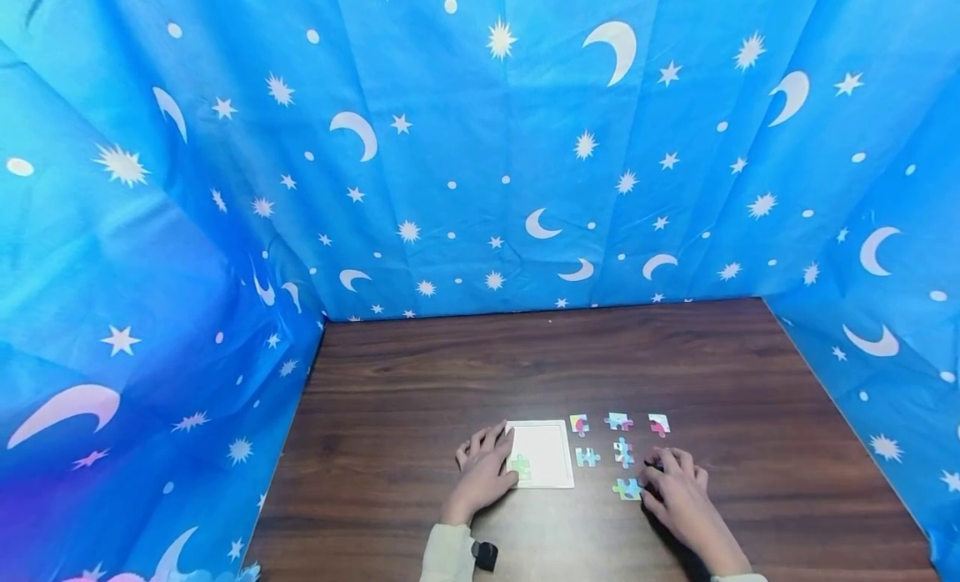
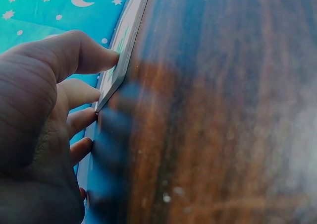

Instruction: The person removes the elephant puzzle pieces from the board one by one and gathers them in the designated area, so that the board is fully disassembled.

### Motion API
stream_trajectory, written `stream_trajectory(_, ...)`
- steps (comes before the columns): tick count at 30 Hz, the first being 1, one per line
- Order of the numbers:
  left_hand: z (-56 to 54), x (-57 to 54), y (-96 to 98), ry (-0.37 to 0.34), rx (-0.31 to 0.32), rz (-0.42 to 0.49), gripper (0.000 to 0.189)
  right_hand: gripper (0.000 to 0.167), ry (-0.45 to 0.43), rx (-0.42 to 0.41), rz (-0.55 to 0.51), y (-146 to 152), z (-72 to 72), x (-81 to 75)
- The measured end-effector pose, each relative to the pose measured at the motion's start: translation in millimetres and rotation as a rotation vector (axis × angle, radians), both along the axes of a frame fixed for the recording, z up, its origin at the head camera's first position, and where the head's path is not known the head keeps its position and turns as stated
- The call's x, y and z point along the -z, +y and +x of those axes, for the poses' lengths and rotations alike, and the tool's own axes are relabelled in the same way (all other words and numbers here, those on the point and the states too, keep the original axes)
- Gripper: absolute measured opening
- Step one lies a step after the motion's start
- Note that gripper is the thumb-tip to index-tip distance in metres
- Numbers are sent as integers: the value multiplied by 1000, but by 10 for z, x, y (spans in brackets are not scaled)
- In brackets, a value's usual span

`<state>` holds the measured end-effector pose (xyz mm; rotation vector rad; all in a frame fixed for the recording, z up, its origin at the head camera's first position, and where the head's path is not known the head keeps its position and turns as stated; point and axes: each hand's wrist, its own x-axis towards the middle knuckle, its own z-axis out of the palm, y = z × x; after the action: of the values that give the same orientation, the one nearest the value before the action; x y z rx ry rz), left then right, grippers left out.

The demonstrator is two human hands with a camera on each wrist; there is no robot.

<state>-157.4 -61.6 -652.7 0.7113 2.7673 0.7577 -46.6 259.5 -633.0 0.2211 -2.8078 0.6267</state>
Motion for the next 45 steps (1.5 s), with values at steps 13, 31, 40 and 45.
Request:
stream_trajectory(13, 13, 36, -31, 52, 24, 9, 72, 18, 228, -141, -52, -568, -457, -88)
stream_trajectory(31, -27, 72, -59, 108, 56, -1, 77, 19, 82, -394, -15, -1206, -833, 82)
stream_trajectory(40, -39, 35, -56, 95, 67, -25, 90, 10, 109, -415, 15, -1234, -857, 75)
stream_trajectory(45, -51, 23, -55, 61, 62, -57, 91, 9, 84, -443, 38, -1254, -871, 50)
